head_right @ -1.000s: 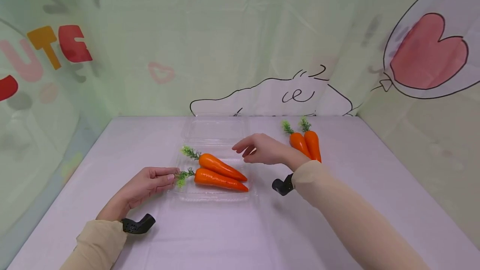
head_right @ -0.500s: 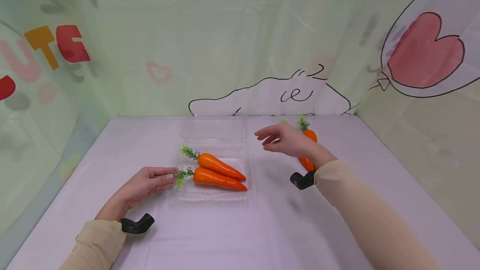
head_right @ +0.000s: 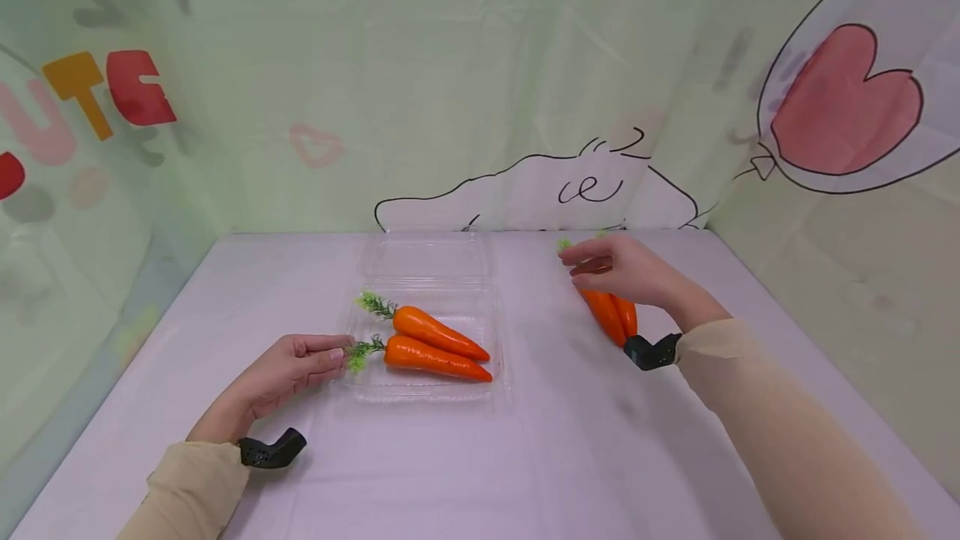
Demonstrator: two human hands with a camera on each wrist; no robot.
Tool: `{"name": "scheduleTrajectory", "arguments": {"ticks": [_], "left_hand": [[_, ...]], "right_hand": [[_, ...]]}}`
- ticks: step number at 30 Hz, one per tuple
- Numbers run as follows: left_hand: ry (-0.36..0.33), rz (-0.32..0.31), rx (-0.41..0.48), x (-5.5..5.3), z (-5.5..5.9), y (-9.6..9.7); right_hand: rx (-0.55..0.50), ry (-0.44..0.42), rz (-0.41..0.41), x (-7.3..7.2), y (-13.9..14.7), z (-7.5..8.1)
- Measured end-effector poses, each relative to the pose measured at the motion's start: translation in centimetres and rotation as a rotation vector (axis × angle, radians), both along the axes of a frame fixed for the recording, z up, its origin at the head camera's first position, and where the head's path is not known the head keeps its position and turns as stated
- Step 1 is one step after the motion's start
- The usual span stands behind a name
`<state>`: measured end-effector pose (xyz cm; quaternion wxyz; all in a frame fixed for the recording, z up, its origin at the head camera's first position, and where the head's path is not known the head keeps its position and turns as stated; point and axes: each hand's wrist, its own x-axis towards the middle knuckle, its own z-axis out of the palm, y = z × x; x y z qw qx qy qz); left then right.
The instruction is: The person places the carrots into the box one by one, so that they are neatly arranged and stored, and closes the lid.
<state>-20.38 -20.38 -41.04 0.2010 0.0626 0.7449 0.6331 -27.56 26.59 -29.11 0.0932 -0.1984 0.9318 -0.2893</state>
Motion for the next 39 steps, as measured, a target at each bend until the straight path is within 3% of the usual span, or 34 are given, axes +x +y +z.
{"name": "scheduleTrajectory", "arguments": {"ticks": [8, 16, 24, 33, 39], "left_hand": [[0.003, 0.003, -0.003, 0.0, 0.2, -0.1], [0.001, 0.0, -0.014, 0.1, 0.3, -0.2], [0.0, 0.0, -0.008, 0.1, 0.3, -0.2], [-0.004, 0.003, -0.009, 0.1, 0.1, -0.1], [-0.003, -0.003, -0.003, 0.1, 0.1, -0.1]], "right_hand": [[0.039, 0.024, -0.034, 0.2, 1.8, 0.5], [0.066, 0.053, -0.126, -0.2, 3.6, -0.4], [0.096, 0.04, -0.265, -0.9, 5.2, -3.2], [0.063, -0.009, -0.429, -1.5, 6.2, -7.1], [0.033, -0.053, -0.497, -1.5, 6.4, -8.8]]}}
